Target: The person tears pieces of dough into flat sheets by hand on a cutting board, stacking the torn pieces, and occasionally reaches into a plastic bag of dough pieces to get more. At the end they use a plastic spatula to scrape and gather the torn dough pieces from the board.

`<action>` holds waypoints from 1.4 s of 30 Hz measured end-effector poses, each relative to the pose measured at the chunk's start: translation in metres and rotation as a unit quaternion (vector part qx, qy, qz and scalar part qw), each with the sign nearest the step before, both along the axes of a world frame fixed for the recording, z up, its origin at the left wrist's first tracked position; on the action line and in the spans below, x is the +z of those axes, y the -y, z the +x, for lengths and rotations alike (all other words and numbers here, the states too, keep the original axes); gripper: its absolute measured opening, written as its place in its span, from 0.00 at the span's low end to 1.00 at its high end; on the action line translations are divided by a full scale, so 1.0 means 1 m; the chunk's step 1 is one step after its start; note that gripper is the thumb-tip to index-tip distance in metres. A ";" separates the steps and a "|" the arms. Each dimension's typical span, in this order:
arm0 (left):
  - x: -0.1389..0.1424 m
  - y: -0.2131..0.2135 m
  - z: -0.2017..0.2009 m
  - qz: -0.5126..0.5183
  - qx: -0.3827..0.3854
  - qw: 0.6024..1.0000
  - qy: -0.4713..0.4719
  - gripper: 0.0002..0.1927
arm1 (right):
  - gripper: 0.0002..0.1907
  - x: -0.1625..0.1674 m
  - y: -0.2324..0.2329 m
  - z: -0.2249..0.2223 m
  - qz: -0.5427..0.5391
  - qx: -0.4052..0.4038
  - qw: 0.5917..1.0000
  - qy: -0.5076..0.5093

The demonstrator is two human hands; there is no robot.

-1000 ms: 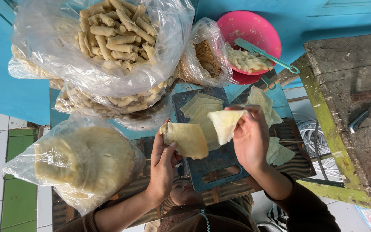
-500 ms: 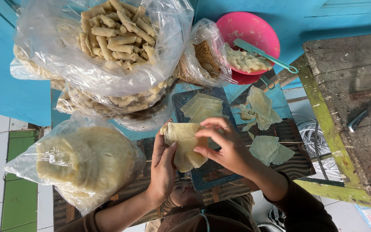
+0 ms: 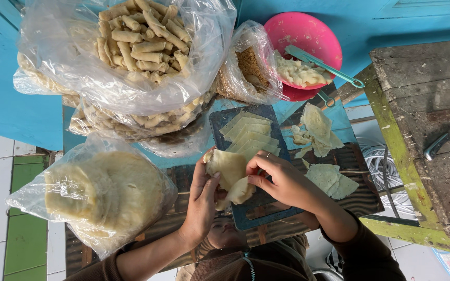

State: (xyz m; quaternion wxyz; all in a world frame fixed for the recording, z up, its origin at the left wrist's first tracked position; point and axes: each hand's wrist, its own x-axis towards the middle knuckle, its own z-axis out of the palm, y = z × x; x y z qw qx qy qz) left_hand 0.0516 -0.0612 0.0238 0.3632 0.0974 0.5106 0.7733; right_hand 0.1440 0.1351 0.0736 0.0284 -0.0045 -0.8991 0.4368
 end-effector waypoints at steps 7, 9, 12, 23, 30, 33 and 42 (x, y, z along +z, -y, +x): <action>0.008 0.000 -0.007 -0.019 0.020 1.000 -0.006 0.27 | 0.06 0.004 -0.023 -0.001 -0.039 -0.112 0.980 0.159; 0.009 -0.001 -0.007 -0.003 0.039 0.999 -0.018 0.27 | 0.07 0.004 -0.026 -0.004 -0.013 -0.150 0.969 0.196; 0.009 0.001 -0.009 0.036 0.071 0.996 -0.041 0.26 | 0.07 0.008 -0.026 -0.001 0.052 -0.098 0.988 0.110; 0.019 0.011 -0.016 0.045 0.084 0.971 -0.219 0.27 | 0.06 0.035 -0.032 0.027 -0.101 0.289 0.951 -0.041; 0.035 0.011 -0.026 -0.225 -0.165 0.856 -0.435 0.20 | 0.05 0.039 -0.043 0.035 -0.178 0.357 0.916 -0.039; 0.040 0.010 -0.018 -0.267 -0.205 0.769 -0.543 0.23 | 0.05 0.038 -0.043 0.035 -0.182 0.359 0.914 -0.044; 0.038 0.007 -0.012 -0.308 -0.261 0.719 -0.566 0.26 | 0.05 0.037 -0.047 0.037 -0.184 0.354 0.916 -0.049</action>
